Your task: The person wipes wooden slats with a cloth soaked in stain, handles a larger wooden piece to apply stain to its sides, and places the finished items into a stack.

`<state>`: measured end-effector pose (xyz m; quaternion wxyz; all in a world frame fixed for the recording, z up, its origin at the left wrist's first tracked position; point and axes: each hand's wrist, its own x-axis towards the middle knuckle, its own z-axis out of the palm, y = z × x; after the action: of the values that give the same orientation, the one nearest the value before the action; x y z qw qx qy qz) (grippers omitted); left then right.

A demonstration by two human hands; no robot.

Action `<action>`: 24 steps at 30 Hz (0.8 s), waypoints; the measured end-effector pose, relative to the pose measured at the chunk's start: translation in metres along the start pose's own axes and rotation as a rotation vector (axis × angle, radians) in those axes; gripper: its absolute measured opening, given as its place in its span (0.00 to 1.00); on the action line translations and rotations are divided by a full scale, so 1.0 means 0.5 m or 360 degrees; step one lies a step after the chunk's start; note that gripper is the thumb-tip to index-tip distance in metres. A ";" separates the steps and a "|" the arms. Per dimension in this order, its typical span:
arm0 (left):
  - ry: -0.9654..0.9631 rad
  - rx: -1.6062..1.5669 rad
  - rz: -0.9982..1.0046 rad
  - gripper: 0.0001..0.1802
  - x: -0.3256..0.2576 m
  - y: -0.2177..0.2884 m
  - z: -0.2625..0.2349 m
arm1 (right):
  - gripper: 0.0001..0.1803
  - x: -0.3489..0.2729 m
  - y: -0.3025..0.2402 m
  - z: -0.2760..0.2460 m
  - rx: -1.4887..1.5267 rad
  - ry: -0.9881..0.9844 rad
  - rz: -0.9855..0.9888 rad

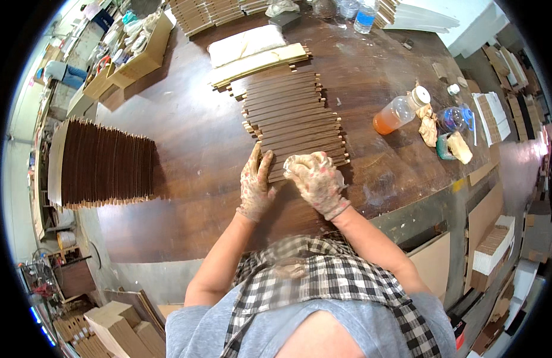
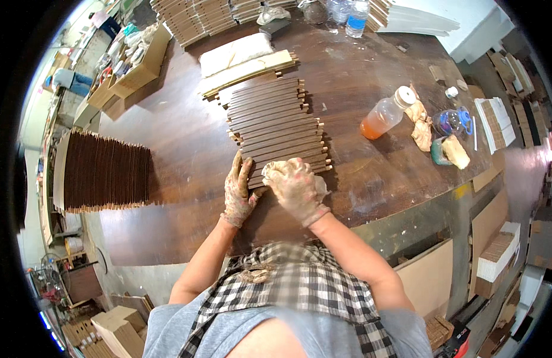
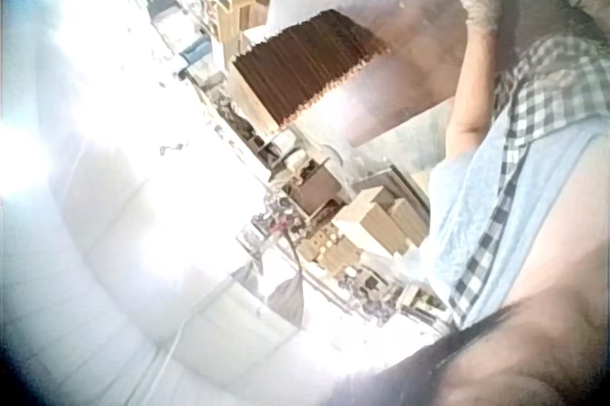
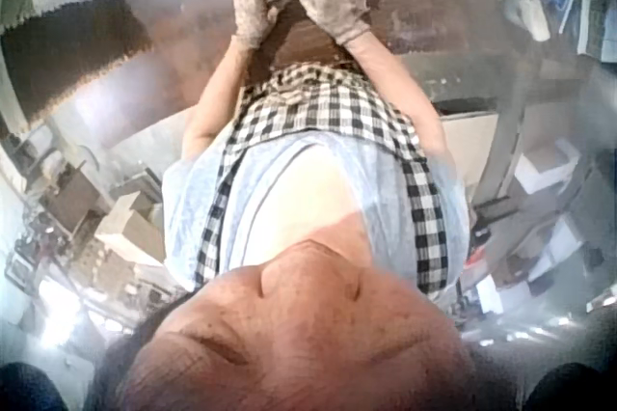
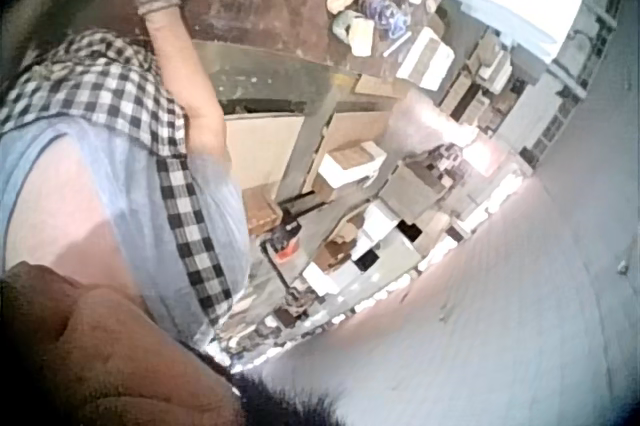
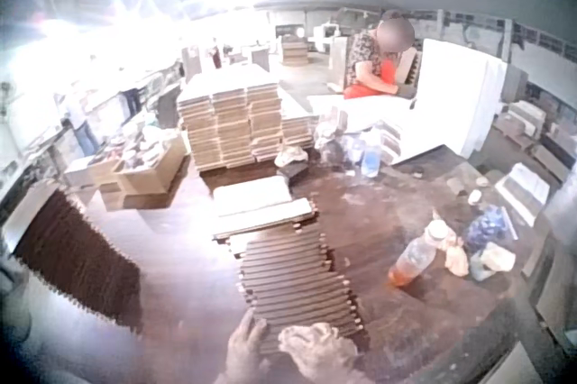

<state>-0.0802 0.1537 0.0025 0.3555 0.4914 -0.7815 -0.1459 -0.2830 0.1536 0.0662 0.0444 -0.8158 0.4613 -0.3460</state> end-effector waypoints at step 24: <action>-0.0054 0.0142 0.0012 0.46 -0.002 0.007 -0.002 | 0.05 -0.007 -0.067 0.076 0.0145 -0.0283 0.0101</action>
<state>-0.0815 0.1564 0.0045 0.3206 0.5014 -0.7950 -0.1178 -0.2371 0.1659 0.0488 0.1332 -0.8253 0.4650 -0.2914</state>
